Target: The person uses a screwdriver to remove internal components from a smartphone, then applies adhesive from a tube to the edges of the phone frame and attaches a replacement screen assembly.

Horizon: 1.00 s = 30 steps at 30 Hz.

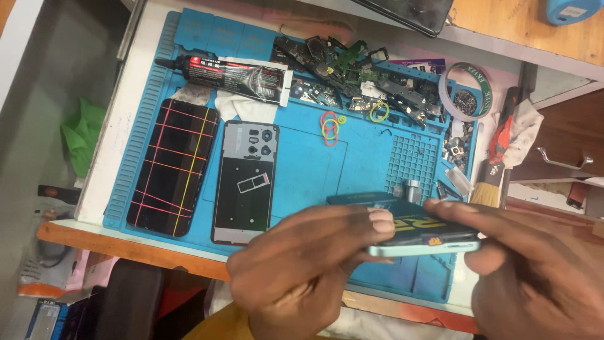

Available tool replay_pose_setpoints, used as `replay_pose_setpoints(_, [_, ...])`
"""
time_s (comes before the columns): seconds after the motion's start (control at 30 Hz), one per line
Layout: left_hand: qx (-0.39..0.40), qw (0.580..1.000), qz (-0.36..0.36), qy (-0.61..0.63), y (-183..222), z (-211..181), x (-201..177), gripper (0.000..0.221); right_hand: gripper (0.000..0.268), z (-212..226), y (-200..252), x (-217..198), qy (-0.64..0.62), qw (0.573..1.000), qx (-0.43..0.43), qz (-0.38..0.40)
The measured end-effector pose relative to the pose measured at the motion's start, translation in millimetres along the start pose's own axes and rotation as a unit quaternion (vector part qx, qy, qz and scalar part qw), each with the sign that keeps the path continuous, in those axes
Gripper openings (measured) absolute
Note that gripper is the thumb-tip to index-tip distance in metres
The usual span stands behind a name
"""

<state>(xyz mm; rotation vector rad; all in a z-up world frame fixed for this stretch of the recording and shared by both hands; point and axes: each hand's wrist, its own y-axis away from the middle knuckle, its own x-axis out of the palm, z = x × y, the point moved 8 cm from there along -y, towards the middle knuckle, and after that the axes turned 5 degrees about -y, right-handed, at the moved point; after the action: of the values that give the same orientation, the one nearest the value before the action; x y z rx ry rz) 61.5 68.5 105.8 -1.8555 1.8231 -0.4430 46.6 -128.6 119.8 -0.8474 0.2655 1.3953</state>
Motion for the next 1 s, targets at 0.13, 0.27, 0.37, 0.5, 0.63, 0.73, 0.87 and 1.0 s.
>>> replay_pose_setpoints(0.13, [0.027, 0.999, 0.007, -0.039, 1, -1, -1, 0.026, 0.02, -23, 22, 4, -0.117, 0.986, 0.084, -0.086])
replay_pose_setpoints(0.27, [0.014, 1.0, 0.008, -0.016, 5, 6, -2, 0.028, 0.013, -41, 28, 0, -0.109, 0.987, 0.041, -0.111])
replay_pose_setpoints(0.37, [0.009, 1.0, 0.003, -0.005, 6, 7, -1, 0.029, 0.016, -53, 24, 0, -0.167, 0.976, 0.033, -0.135])
replay_pose_setpoints(0.5, [-0.02, 0.999, -0.011, 0.049, 6, 15, -2, 0.033, 0.019, -42, 19, 4, -0.194, 0.974, 0.014, -0.114])
replay_pose_setpoints(0.63, [-0.066, 0.995, -0.011, 0.073, 10, 21, -5, 0.036, 0.018, -30, 10, 7, -0.198, 0.976, 0.033, -0.085])
replay_pose_setpoints(0.73, [-0.065, 0.995, -0.013, 0.076, 8, 21, -7, 0.045, 0.017, -23, -1, 4, -0.138, 0.988, 0.034, -0.058])
replay_pose_setpoints(0.87, [-0.095, 0.993, -0.025, 0.064, 11, 24, -9, 0.04, 0.017, -10, -7, 5, -0.081, 0.996, 0.003, -0.034])
replay_pose_setpoints(1.0, [-0.109, 0.989, -0.016, 0.103, 17, 31, -8, 0.041, 0.018, -19, -5, 6, -0.078, 0.995, 0.049, -0.03])
